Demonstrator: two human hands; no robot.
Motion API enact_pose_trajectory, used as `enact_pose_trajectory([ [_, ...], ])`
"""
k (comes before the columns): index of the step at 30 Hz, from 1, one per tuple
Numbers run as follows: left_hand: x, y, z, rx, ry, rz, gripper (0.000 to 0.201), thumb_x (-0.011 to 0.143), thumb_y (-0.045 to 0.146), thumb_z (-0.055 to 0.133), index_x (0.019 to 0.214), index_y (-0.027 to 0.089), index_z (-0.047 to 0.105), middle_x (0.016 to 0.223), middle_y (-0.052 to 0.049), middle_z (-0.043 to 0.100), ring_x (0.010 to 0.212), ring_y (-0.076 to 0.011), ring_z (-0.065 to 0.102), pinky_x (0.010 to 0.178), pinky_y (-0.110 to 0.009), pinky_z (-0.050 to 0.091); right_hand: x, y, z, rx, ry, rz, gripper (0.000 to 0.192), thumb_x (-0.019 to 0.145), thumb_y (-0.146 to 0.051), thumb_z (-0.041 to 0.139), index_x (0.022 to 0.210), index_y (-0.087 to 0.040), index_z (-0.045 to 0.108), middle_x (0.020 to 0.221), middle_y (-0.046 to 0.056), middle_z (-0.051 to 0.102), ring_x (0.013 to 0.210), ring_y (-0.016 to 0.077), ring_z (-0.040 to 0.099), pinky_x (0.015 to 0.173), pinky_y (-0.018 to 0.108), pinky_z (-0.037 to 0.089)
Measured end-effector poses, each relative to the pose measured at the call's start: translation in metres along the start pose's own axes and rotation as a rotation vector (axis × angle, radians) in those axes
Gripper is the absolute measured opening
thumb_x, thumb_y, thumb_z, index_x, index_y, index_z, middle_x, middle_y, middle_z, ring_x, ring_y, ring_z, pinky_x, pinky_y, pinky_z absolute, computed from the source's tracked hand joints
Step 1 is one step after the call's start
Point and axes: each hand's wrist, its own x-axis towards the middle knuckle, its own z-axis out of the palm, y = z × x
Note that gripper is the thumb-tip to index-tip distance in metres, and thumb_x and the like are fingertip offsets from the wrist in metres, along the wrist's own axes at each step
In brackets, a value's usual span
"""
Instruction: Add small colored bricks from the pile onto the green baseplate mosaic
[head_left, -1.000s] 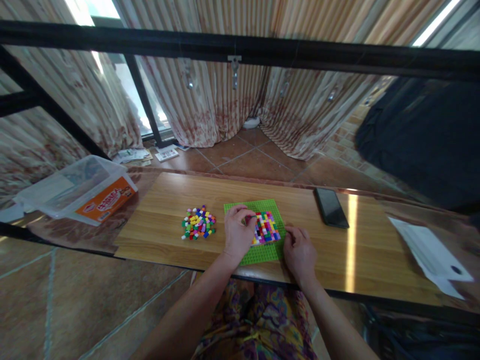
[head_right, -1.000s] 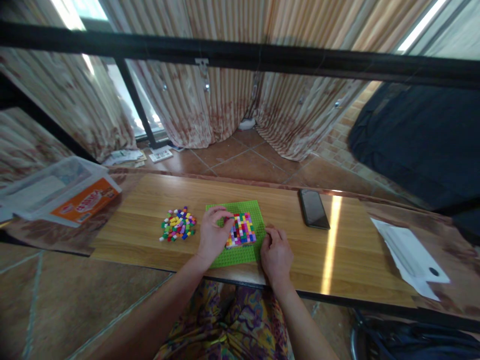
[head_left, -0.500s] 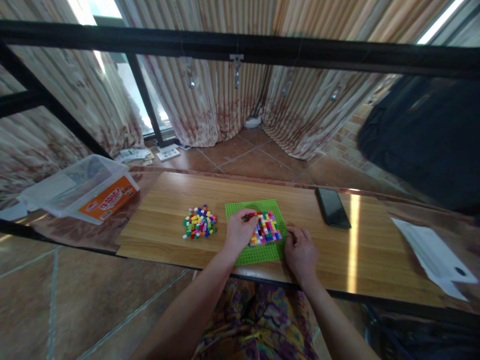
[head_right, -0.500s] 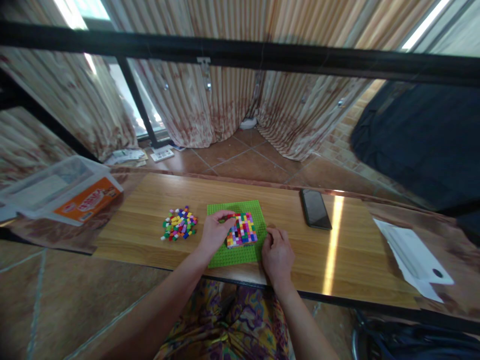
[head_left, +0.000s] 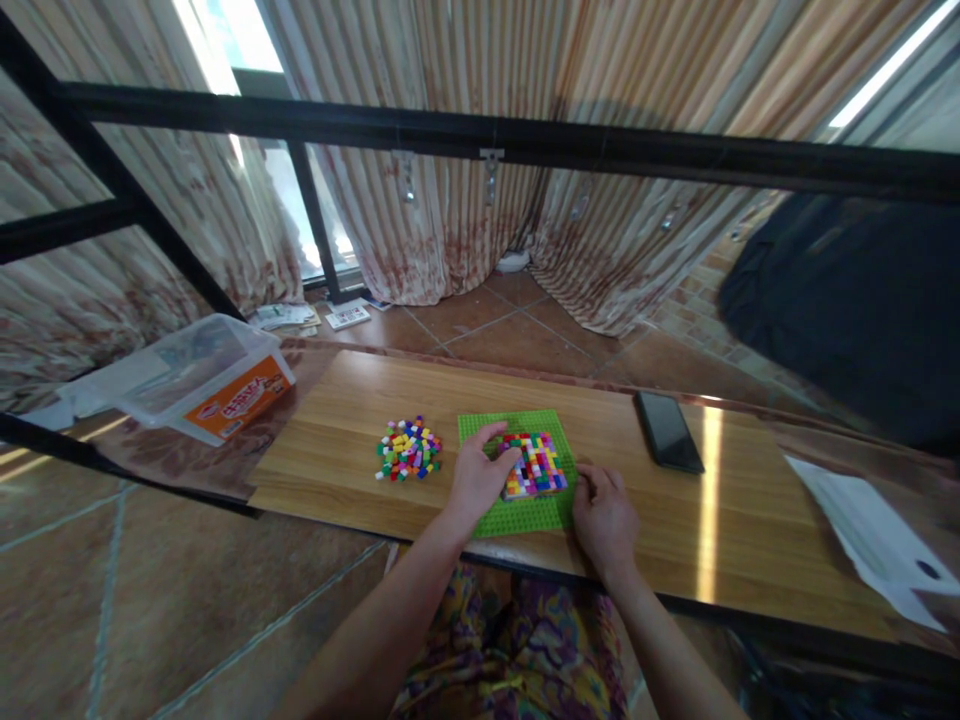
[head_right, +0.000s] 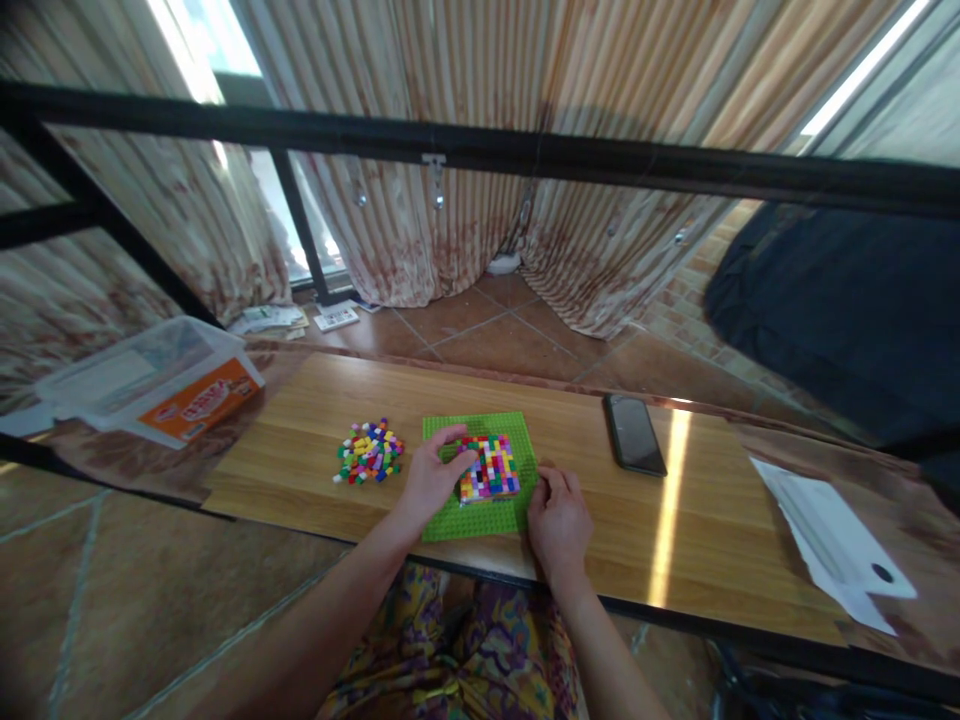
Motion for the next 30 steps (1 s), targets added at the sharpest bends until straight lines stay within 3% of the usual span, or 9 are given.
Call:
enact_pose_trajectory([
  [4, -0.017, -0.006, -0.022, 0.069, 0.064, 0.051, 0.035, 0.074, 0.020, 0.065, 0.109, 0.018, 0.063, 0.111, -0.009, 0.067, 0.105, -0.0203, 0.060, 0.096, -0.038, 0.045, 0.000, 0.001, 0.000, -0.006, -0.007, -0.003, 0.029, 0.086, -0.026, 0.040, 0.099, -0.017, 0.064, 0.101, 0.007, 0.062, 0.083, 0.0159, 0.056, 0.068, 0.027, 0.037],
  [11, -0.057, -0.016, -0.078, 0.278, 0.128, 0.080, 0.019, 0.080, 0.022, 0.056, 0.098, 0.018, 0.062, 0.092, -0.005, 0.067, 0.084, -0.0169, 0.063, 0.078, -0.031, 0.051, -0.001, 0.004, 0.001, -0.018, -0.016, -0.001, 0.028, 0.086, -0.027, 0.042, 0.098, -0.018, 0.064, 0.099, 0.006, 0.062, 0.082, 0.0155, 0.055, 0.069, 0.026, 0.037],
  [16, -0.065, -0.020, -0.109, 0.460, 0.233, 0.108, 0.014, 0.082, 0.022, 0.054, 0.093, 0.019, 0.060, 0.085, -0.003, 0.064, 0.075, -0.0158, 0.061, 0.070, -0.028, 0.051, -0.001, 0.005, 0.001, -0.022, -0.007, -0.016, 0.028, 0.086, -0.028, 0.042, 0.099, -0.018, 0.065, 0.100, 0.008, 0.062, 0.084, 0.0169, 0.055, 0.069, 0.028, 0.037],
  [23, -0.055, -0.019, -0.104, 0.710, 0.158, 0.145, 0.016, 0.083, 0.018, 0.051, 0.094, 0.021, 0.061, 0.097, -0.006, 0.062, 0.082, -0.0176, 0.061, 0.072, -0.028, 0.050, -0.001, 0.007, 0.001, -0.030, -0.004, -0.036, 0.029, 0.086, -0.029, 0.041, 0.099, -0.018, 0.064, 0.099, 0.008, 0.061, 0.083, 0.0169, 0.054, 0.068, 0.028, 0.037],
  [30, -0.047, -0.017, -0.098, 0.943, 0.142, 0.135, 0.014, 0.084, 0.021, 0.051, 0.094, 0.020, 0.062, 0.096, -0.007, 0.061, 0.086, -0.0216, 0.060, 0.073, -0.031, 0.048, -0.001, 0.007, 0.001, -0.028, 0.000, -0.044, 0.028, 0.086, -0.029, 0.041, 0.097, -0.018, 0.064, 0.100, 0.007, 0.061, 0.084, 0.0173, 0.055, 0.069, 0.028, 0.038],
])
